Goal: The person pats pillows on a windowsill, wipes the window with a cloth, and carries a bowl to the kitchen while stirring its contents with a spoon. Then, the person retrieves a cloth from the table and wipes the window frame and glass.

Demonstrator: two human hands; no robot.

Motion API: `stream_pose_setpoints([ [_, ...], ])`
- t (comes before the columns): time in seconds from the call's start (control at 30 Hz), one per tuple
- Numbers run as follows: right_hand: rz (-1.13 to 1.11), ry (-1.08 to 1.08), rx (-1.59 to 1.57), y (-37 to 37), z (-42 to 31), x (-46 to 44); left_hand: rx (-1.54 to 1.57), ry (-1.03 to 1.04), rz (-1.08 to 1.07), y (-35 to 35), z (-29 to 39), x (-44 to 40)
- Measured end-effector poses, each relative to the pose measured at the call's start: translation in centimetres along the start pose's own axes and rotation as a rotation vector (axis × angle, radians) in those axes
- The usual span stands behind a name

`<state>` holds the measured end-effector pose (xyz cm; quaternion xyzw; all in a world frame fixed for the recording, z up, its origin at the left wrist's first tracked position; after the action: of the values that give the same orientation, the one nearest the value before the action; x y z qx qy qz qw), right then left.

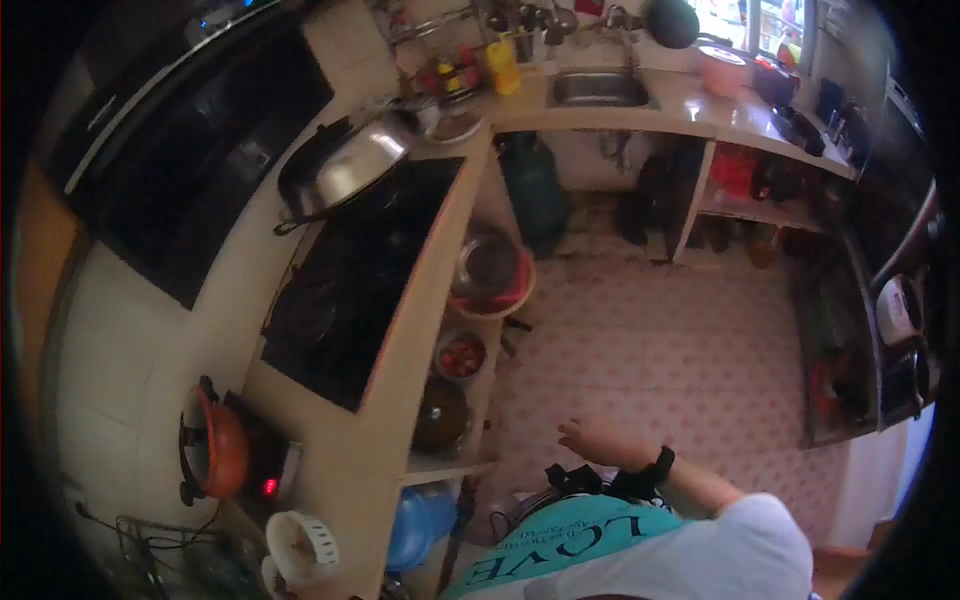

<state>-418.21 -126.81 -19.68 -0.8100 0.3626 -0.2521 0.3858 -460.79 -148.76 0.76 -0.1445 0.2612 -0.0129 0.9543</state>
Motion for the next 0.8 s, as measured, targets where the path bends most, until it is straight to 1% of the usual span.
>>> stream_pose_setpoints([
  [0.03, 0.147, -0.042, -0.026, -2.0, 1.8, 2.3, -0.033, 0.046, 0.013, 0.2, 1.9, 1.0],
  [0.07, 0.154, -0.04, -0.02, -2.6, 3.4, 5.1, -0.061, 0.099, -0.002, 0.8, 3.8, 1.8],
  [0.13, 0.065, 0.361, -0.033, -4.3, 8.9, 11.8, -0.089, 0.152, -0.031, 2.4, 6.4, 4.6],
  [0.17, 0.076, 0.372, -0.029, -4.3, 10.7, 14.6, -0.084, 0.176, -0.083, 3.9, 7.6, 5.9],
  [0.23, 0.226, 0.53, -0.039, -4.8, 15.4, 21.8, -0.062, 0.217, -0.224, 8.1, 9.7, 9.5],
  [0.3, 0.255, 0.628, -0.025, -4.3, 18.1, 27.6, -0.046, 0.26, -0.442, 14.6, 11.7, 13.6],
  [0.33, 0.268, 0.695, -0.018, -3.9, 19.1, 30.1, -0.013, 0.281, -0.498, 17.9, 11.8, 14.7],
  [0.4, 0.31, 0.815, -0.021, -4.4, 19.9, 34.2, 0.047, 0.386, -0.974, 30.6, 11.2, 21.4],
  [0.43, 0.321, 0.868, -0.014, -4.6, 20.3, 35.5, 0.074, 0.451, -1.212, 36.2, 11.9, 26.8],
  [0.5, 0.39, 1.0, -0.067, -4.5, 21.1, 38.4, -0.027, 0.952, -1.478, 41.2, 16.6, 40.0],
  [0.57, 0.576, 1.085, -0.174, -4.7, 21.7, 41.5, -0.324, 1.097, -1.893, 43.6, 18.8, 54.7],
  [0.6, 0.621, 1.133, -0.236, -4.2, 21.7, 42.9, -0.366, 1.675, -2.004, 43.0, 18.6, 63.0],
  [0.63, 0.657, 1.185, -0.279, -3.3, 21.4, 44.8, -0.193, 1.659, -1.983, 42.6, 20.2, 69.2],
  [0.67, 0.623, 1.221, -0.365, -2.2, 21.5, 46.3, -0.282, 1.77, -2.102, 40.4, 22.2, 75.9],
  [0.7, 0.602, 1.265, -0.458, -1.4, 21.1, 47.7, -0.197, 1.991, -2.068, 40.0, 21.7, 83.1],
  [0.73, 0.474, 1.438, -0.59, -0.2, 20.6, 50.1, -0.08, 2.106, -2.172, 36.8, 22.8, 89.2],
  [0.77, 0.652, 1.549, -0.463, -0.7, 18.9, 53.1, 0.047, 2.205, -2.279, 32.4, 24.5, 95.1],
  [0.8, 0.827, 1.662, -0.467, -0.7, 17.7, 56.1, 0.255, 2.311, -2.303, 26.8, 27.3, 99.9],
])
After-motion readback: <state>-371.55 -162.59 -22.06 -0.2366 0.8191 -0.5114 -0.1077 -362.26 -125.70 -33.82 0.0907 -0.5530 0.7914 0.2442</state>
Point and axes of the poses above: each hand's wrist, its own x-axis away from the middle knuckle, its own y-axis out of the palm, z = x × y, the point moved 10 cm from there along -x, towards the middle knuckle, and after that the axes turned 7 degrees about -z, right-handed, at the moved point
